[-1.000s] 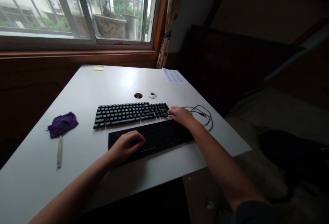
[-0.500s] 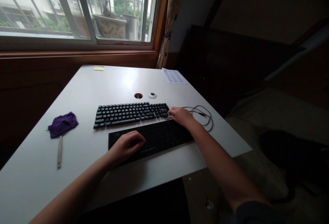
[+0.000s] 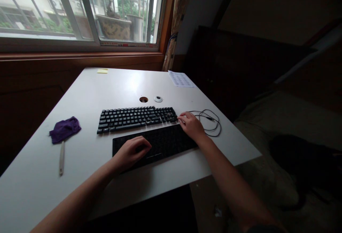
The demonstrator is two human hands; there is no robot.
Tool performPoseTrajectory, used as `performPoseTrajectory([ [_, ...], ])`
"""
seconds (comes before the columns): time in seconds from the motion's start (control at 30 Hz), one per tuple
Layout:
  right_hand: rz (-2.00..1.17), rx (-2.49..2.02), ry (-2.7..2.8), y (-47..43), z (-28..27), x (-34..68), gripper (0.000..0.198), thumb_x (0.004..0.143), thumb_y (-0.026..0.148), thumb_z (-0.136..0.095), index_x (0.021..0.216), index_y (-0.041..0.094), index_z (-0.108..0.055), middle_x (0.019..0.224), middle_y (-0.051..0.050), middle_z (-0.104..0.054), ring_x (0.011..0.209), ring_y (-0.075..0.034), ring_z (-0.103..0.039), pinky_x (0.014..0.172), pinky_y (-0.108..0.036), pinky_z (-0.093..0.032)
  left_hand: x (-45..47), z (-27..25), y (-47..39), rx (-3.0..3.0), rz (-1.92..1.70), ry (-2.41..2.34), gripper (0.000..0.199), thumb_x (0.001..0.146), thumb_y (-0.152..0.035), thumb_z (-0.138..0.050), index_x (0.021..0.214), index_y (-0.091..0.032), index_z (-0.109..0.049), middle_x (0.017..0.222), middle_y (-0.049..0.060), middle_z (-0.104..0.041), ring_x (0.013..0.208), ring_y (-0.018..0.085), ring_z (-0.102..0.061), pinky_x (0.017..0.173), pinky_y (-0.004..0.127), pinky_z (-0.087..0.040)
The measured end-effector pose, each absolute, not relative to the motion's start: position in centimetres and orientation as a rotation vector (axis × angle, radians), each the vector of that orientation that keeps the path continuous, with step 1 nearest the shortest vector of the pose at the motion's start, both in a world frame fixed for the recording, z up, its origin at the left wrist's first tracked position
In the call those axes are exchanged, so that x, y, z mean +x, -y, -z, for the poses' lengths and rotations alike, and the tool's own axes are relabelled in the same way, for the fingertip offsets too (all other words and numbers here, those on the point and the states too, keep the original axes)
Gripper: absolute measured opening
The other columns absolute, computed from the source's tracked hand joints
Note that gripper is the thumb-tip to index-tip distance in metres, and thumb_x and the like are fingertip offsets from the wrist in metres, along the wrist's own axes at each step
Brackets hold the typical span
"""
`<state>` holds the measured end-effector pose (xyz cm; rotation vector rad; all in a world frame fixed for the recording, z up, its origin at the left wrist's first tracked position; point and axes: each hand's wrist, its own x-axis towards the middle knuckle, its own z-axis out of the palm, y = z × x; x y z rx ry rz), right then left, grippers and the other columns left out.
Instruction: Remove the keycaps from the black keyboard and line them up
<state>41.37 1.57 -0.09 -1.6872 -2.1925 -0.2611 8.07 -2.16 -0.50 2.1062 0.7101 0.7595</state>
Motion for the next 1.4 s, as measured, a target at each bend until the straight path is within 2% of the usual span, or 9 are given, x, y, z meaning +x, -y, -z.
performPoseTrajectory([
  [0.33, 0.131, -1.703, 2.208, -0.5, 1.3, 38.9, 0.03, 0.096, 0.029, -0.053, 0.122, 0.023, -0.066, 0.122, -0.008, -0.063, 0.112, -0.025, -0.056, 0.098, -0.038, -0.048, 8.0, 0.8, 2.1, 2.114, -0.754, -0.714, 0.011, 0.095, -0.023, -0.056, 0.096, -0.018, -0.066, 0.091, 0.003, -0.066, 0.083, 0.015, -0.062, 0.077, 0.026, -0.048],
  [1.4, 0.063, -1.717, 2.188, -1.4, 2.2, 38.4, 0.032, 0.099, 0.034, -0.048, 0.124, 0.023, -0.066, 0.121, -0.008, -0.062, 0.112, -0.024, -0.056, 0.1, -0.038, -0.048, 8.1, 0.7, 2.1, 2.133, -0.764, -0.702, 0.014, 0.095, -0.025, -0.054, 0.095, -0.019, -0.066, 0.09, 0.004, -0.066, 0.082, 0.015, -0.062, 0.076, 0.026, -0.049],
])
